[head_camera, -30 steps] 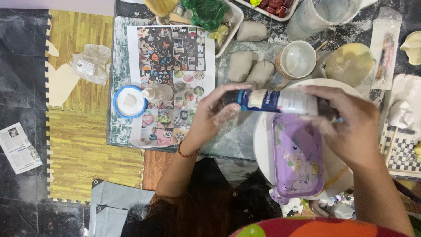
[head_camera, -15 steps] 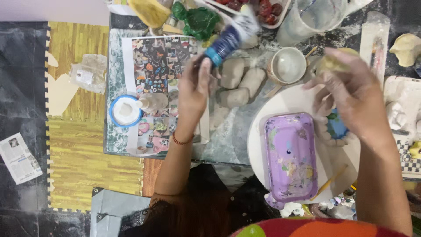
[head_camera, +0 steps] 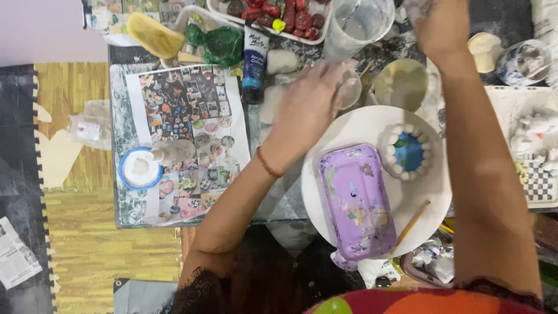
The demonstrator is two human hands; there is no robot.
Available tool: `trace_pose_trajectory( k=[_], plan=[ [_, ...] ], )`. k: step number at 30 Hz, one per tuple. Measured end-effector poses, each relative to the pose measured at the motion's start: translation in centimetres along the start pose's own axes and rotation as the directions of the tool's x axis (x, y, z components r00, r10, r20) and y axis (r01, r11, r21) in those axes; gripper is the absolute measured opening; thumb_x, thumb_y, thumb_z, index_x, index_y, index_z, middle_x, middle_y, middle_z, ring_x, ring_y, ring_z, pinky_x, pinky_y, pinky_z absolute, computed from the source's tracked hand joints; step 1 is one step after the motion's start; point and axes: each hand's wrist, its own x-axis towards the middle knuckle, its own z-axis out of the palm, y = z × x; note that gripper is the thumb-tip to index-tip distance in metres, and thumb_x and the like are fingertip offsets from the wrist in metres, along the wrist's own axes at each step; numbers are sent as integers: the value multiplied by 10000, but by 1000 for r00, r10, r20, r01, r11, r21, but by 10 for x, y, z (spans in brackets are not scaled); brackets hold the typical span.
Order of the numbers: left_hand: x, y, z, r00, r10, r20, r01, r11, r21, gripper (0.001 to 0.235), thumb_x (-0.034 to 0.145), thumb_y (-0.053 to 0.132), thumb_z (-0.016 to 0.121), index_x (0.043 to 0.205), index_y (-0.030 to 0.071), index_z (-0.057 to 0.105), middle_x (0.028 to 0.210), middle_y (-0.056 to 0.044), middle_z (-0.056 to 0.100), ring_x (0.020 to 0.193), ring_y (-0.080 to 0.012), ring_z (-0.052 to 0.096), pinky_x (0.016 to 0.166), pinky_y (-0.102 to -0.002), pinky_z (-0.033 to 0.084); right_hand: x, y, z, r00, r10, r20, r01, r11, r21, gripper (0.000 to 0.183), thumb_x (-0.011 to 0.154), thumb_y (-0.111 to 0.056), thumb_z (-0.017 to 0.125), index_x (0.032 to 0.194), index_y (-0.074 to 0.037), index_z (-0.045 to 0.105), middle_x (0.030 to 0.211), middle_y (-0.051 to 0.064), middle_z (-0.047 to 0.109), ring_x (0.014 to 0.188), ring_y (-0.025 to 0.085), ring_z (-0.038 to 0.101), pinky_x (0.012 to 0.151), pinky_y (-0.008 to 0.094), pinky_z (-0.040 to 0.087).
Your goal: The person paints a purple ceramic container with light blue acrylic paint using a brush. They dip the brush into a small jar of paint and apply it to the surface of the container, which is placed on a rotating stand.
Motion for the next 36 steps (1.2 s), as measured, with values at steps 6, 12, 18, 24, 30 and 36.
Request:
trace_pose_trajectory(
  k=[6, 12, 18, 24, 30, 36],
  plan=[
    [4, 16, 15, 1000, -9, 16, 11, 996, -89, 484, 1055, 312, 579, 1470, 97, 457, 1295, -153, 592, 1073, -355, 663, 888, -430, 560, 3, 17, 9, 960, 221, 172, -188, 964, -187, 239, 941, -94, 785, 1097, 18, 642, 1026, 264, 680, 861, 449, 657, 716, 488, 526],
    [8, 22, 36, 971, 148, -186, -149, 989, 11, 624, 1011, 265, 650, 1533, 82, 360, 1321, -184, 538, 1189, -383, 609, 1015, -441, 534, 7, -78, -81, 979, 199, 37, -203, 969, 142, 243, 1003, -60, 783, 1077, 38, 573, 989, 184, 642, 846, 351, 652, 758, 423, 522],
    [12, 55, 44, 987, 164, 1, -163, 983, -88, 640, 887, 291, 736, 1396, 66, 420, 1282, -174, 596, 1146, -354, 672, 921, -444, 575, -41, -203, -179, 942, 277, 188, -331, 858, 394, 352, 1009, 6, 742, 1245, -3, 482, 1151, 134, 579, 948, 167, 664, 738, 303, 536],
    [-17, 85, 21, 881, 257, 398, -130, 939, -319, 567, 752, 283, 860, 1176, 44, 569, 887, -167, 715, 755, -369, 713, 662, -476, 563, -90, -213, -211, 946, 162, 282, -241, 931, 273, 430, 930, -193, 766, 1200, -8, 488, 1094, 118, 560, 889, 230, 619, 742, 336, 591],
    [-25, 66, 33, 421, 635, 648, 138, 661, -738, 427, 738, 216, 868, 1067, 25, 673, 862, -86, 750, 688, -227, 718, 647, -331, 569, -131, -234, -231, 913, -48, 405, -141, 895, 424, 464, 835, -199, 759, 1211, -38, 540, 1224, 162, 625, 1088, 282, 648, 851, 371, 622],
    [-23, 73, 27, 208, 747, 631, 121, 620, -775, 456, 776, 227, 830, 1129, -2, 656, 862, -124, 732, 730, -229, 709, 656, -353, 544, -148, -243, -265, 913, -151, 378, -45, 885, 463, 516, 813, -178, 725, 1311, -113, 603, 1359, 92, 634, 1269, 322, 619, 976, 397, 567]
  ],
)
